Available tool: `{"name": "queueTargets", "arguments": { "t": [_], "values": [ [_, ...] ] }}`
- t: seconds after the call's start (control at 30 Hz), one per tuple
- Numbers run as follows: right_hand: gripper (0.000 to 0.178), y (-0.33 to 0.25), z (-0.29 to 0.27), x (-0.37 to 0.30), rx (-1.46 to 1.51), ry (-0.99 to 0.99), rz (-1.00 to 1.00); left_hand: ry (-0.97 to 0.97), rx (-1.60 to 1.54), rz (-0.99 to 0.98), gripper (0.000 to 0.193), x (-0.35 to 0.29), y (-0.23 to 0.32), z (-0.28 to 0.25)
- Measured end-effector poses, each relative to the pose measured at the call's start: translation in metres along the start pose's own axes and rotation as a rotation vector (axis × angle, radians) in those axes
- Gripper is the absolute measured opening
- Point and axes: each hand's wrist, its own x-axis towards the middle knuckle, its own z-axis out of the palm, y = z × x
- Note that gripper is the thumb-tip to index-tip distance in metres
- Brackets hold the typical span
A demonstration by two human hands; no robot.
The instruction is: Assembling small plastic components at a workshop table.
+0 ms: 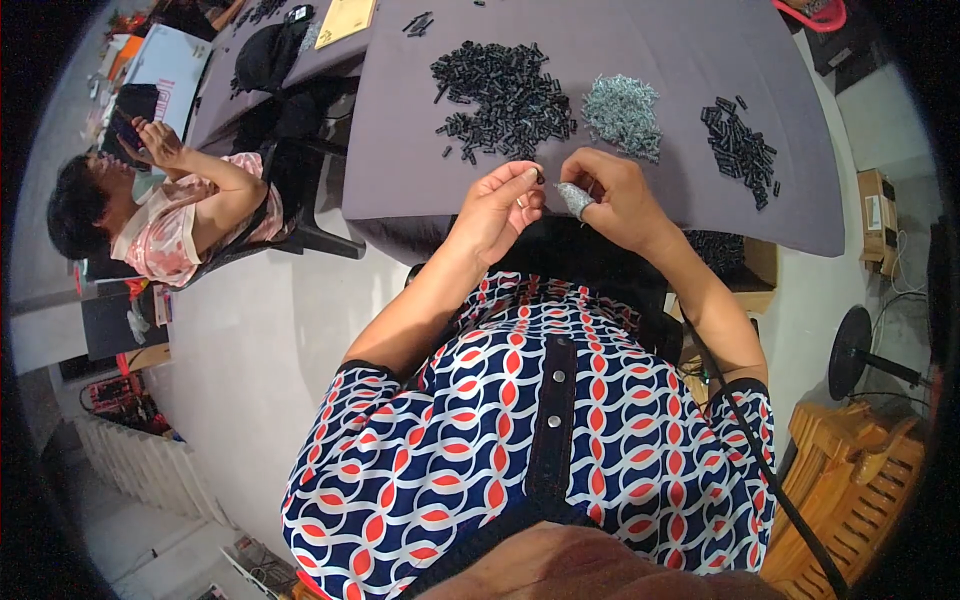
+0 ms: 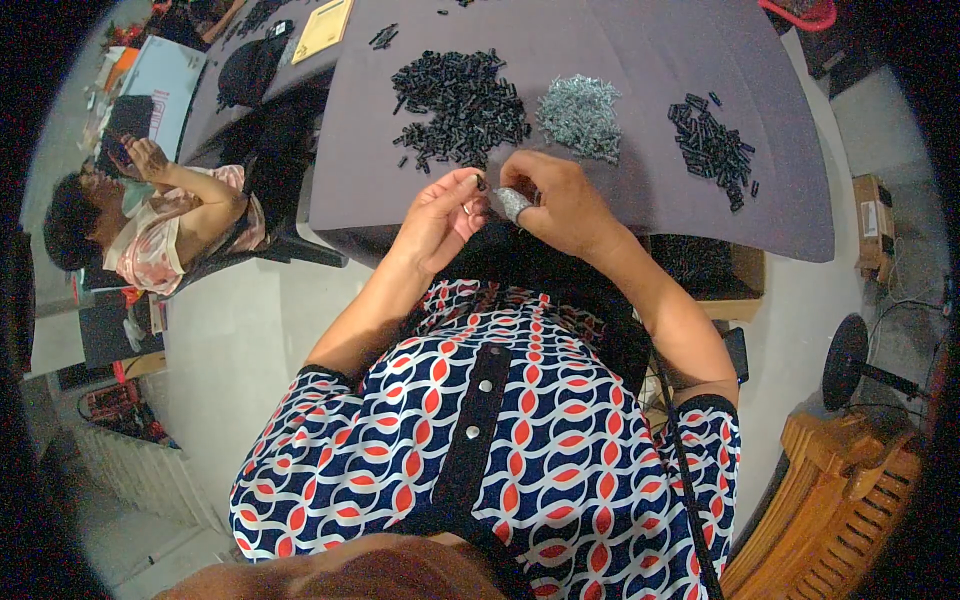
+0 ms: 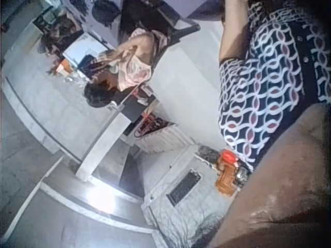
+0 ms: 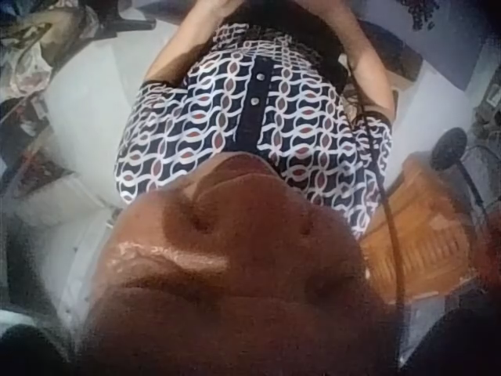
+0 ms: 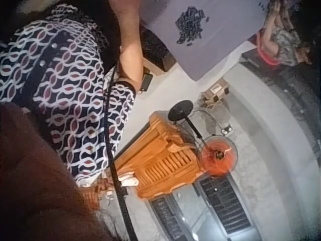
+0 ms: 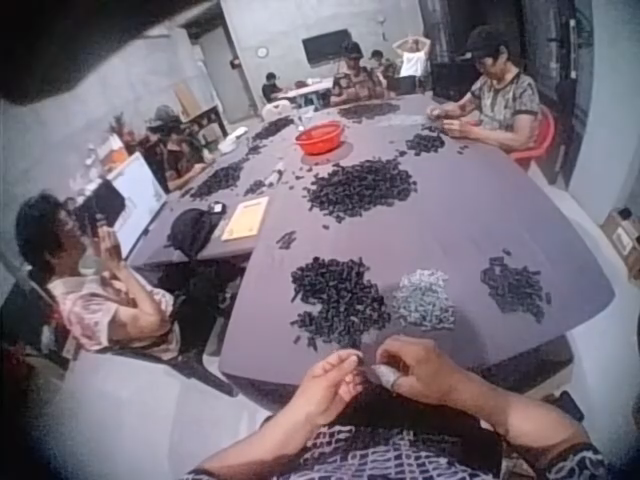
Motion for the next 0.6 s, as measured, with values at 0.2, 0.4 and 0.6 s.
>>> {"name": "queueTargets", "arguments": {
  "t": [0.2, 0.4, 0.6],
  "values": [
    [0.014, 0.003, 0.003, 0.001, -0.003, 0.011, -0.011, 0.024, -0.045, -0.046, 0.011, -0.001, -0.002, 0.008],
    [0.015, 0.003, 0.003, 0.001, -0.005, 0.003, -0.016, 0.034, 0.027, -0.022, 0.013, 0.001, -0.004, 0.008],
    [0.015, 0.000, -0.001, 0.003, -0.052, -0.004, -0.018, 0.020, 0.273, 0.049, 0.017, -0.002, -0.004, 0.007]
  ]
}}
